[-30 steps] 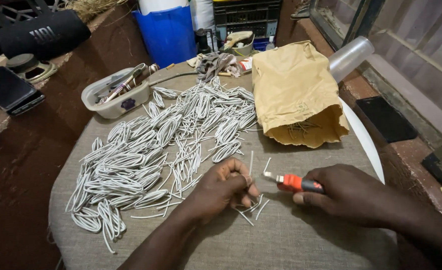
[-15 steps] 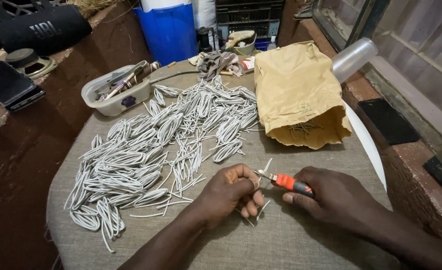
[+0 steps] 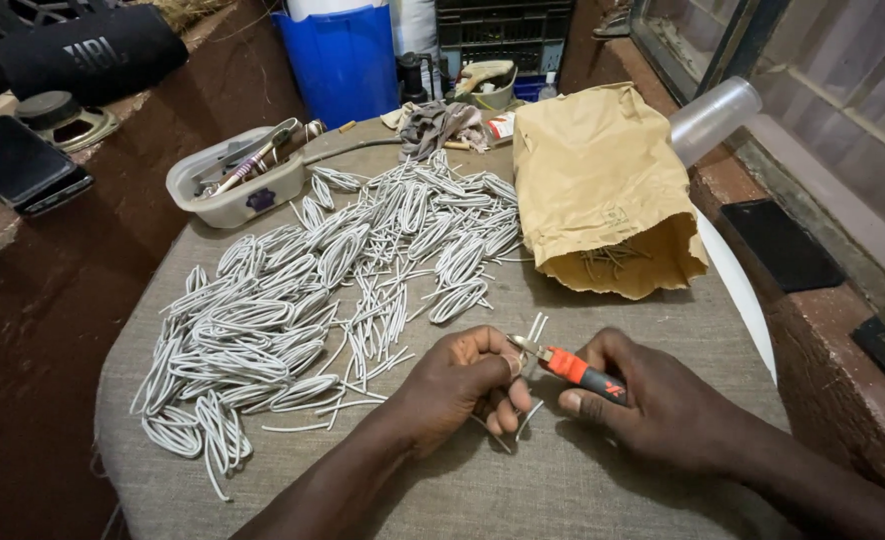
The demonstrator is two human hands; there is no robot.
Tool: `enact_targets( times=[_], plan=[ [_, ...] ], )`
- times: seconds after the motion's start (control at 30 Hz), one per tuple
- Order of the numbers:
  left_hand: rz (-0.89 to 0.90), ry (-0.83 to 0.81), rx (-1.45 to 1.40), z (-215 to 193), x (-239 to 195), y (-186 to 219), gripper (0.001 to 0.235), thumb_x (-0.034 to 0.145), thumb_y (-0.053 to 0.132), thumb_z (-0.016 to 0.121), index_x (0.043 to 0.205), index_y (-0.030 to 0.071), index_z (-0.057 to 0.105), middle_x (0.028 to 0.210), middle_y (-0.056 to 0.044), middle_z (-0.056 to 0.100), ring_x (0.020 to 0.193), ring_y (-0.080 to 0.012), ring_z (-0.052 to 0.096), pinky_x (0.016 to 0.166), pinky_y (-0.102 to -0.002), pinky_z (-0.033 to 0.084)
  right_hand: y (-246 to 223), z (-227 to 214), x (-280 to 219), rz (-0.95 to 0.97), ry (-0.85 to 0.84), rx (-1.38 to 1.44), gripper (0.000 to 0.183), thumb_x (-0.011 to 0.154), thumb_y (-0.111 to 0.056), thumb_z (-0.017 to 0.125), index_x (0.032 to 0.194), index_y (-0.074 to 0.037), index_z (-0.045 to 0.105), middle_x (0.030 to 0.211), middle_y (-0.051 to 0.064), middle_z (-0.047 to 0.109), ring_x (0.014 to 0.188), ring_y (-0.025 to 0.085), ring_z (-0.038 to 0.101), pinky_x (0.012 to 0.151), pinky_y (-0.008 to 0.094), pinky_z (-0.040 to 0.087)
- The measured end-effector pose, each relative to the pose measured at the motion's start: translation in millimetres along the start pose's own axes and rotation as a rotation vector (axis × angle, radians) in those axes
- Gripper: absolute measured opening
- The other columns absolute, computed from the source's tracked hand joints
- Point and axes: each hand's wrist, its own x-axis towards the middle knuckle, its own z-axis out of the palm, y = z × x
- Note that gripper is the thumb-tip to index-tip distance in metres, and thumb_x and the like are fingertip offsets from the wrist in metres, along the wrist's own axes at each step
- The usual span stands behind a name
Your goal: A person uses wire cutters to snip individual white wires from a large pile on a workbench.
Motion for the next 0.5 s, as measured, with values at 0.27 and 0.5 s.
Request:
enact_targets(
  times=[0.27,0.5],
  plan=[
    [-0.074,0.095,0.149,44.6,-31.4,27.1,0.015,0.112,0.015,0.059,0.108,0.004,0.067,0.068,-0.007,0.064,0.053,-0.0155,0.056,0.052,-0.031,0.052,21.4,7.6,15.2,-0.326,0.08,-0.069,0.056,0.083,-0.053,0.08,0.133,-0.03,0.071,0.114,-0.007,0.08,0.1,0.016,0.078,0.087,0.035,0.058],
    [0.044,0.084,0.298,49.2,-36.4,21.7,0.019,0.113,0.018,0.054,0.109,0.006,0.069,0.066,-0.004,0.061,0.054,-0.0118,0.052,0.054,-0.029,0.049,3.8,16.3,2.9,-0.243,0.149,0.141,0.048,0.081,-0.046,0.079,0.125,-0.027,0.074,0.107,-0.009,0.089,0.093,0.01,0.081,0.084,0.031,0.06]
  ],
)
